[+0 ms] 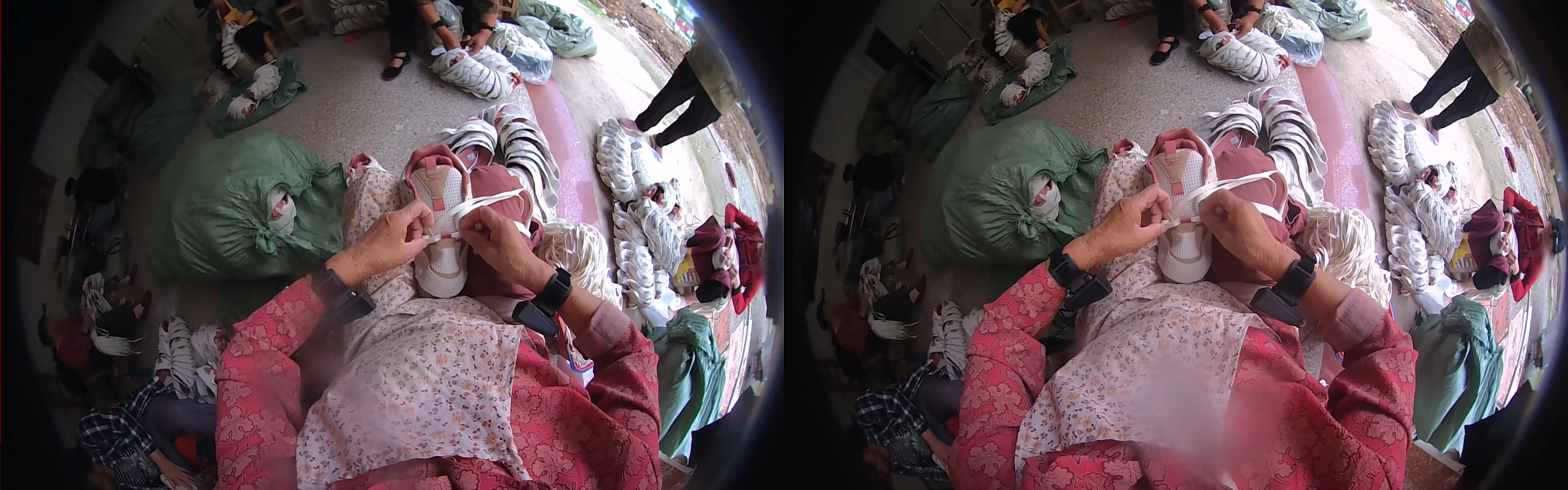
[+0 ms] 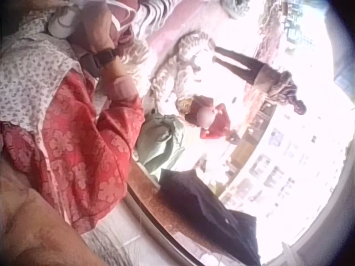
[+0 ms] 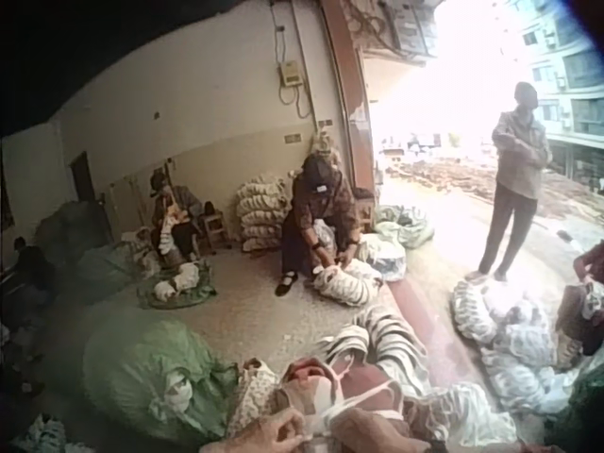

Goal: Lacing shoe uppers with strings in a factory environment.

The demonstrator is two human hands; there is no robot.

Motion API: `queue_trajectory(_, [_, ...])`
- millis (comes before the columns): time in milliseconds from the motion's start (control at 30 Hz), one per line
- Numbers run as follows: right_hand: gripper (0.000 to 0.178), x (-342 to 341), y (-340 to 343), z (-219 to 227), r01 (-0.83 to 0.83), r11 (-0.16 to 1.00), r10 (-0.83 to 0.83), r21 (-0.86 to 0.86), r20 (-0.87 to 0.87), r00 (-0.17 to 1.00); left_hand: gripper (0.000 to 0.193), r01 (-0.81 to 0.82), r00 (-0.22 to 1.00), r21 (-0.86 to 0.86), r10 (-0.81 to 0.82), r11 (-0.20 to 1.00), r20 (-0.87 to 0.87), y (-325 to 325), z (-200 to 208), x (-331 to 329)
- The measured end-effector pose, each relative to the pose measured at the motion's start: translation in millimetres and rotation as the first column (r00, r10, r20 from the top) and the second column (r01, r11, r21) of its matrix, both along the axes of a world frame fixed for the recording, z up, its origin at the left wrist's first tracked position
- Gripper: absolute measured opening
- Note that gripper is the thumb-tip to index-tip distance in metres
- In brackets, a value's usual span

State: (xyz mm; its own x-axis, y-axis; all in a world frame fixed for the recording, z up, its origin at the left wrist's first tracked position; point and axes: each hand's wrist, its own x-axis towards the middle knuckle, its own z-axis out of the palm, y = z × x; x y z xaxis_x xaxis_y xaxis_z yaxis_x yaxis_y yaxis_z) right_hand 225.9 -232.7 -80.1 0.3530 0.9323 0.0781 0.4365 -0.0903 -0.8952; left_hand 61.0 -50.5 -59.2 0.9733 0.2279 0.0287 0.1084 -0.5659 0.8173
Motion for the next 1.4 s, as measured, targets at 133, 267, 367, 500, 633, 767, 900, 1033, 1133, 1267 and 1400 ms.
queue_trajectory(133, [0.015, 14.3, 6.0, 4.8, 0.083, 0.994, -0.086, 0.068, 0.044, 0.995, 0.025, -0.008, 1.000, -0.110, 0.007, 0.994, -0.016, 4.1, -6.3, -3.4])
queue_trajectory(267, [0.020, 10.0, 13.7, 44.8, 0.030, 0.997, -0.048, 0.069, 0.283, 0.958, 0.025, -0.085, 0.996, -0.097, 0.086, 0.992, 0.009, 6.1, -9.5, -5.4])
queue_trajectory(367, [0.024, 5.2, 26.7, 46.2, -0.104, 0.990, 0.060, 0.100, 0.372, 0.926, 0.025, -0.071, 0.997, -0.072, 0.071, 0.995, -0.001, 5.9, -5.9, -5.5])
queue_trajectory(500, [0.031, 5.1, 42.5, 37.2, -0.153, 0.974, 0.225, -0.167, 0.786, 0.576, 0.031, -0.140, 0.976, 0.065, 0.126, 0.988, 0.177, 15.8, -7.2, -4.3])
queue_trajectory(633, [0.018, 7.3, 47.2, 36.6, -0.262, 0.952, 0.266, -0.158, 0.850, 0.454, 0.054, -0.177, 0.940, 0.231, 0.095, 0.957, 0.328, 26.1, 4.3, 0.2])
queue_trajectory(767, [0.014, 2.7, 56.7, 56.2, -0.342, 0.926, 0.225, -0.161, 0.962, 0.156, 0.065, -0.127, 0.954, 0.296, 0.036, 0.947, 0.296, 28.2, -2.2, 5.7])
queue_trajectory(900, [0.010, 20.0, 76.1, 70.4, -0.369, 0.867, 0.380, -0.335, 0.923, 0.056, 0.068, -0.103, 0.943, 0.308, -0.005, 0.946, 0.332, 29.3, -2.4, 6.9])
queue_trajectory(1033, [0.006, 26.1, 80.0, 62.2, -0.498, 0.839, 0.333, -0.221, 0.931, 0.148, 0.052, -0.155, 0.887, 0.515, -0.111, 0.843, 0.448, 18.6, -5.9, -7.6])
queue_trajectory(1133, [0.006, 25.7, 77.7, 59.5, -0.474, 0.853, 0.353, -0.219, 0.911, 0.215, 0.030, 0.006, 0.859, 0.565, -0.293, 0.825, 0.419, 17.8, -8.8, -13.5])
queue_trajectory(1267, [0.011, 26.2, 81.2, 64.2, -0.469, 0.861, 0.362, -0.194, 0.883, 0.299, 0.018, 0.092, 0.860, 0.627, -0.379, 0.774, 0.342, 18.0, -6.2, -9.3])
queue_trajectory(1400, [0.023, 34.6, 87.2, 60.5, -0.451, 0.862, 0.402, -0.230, 0.853, 0.333, 0.017, 0.144, 0.836, 0.701, -0.465, 0.699, 0.292, 19.6, -1.2, 1.8])
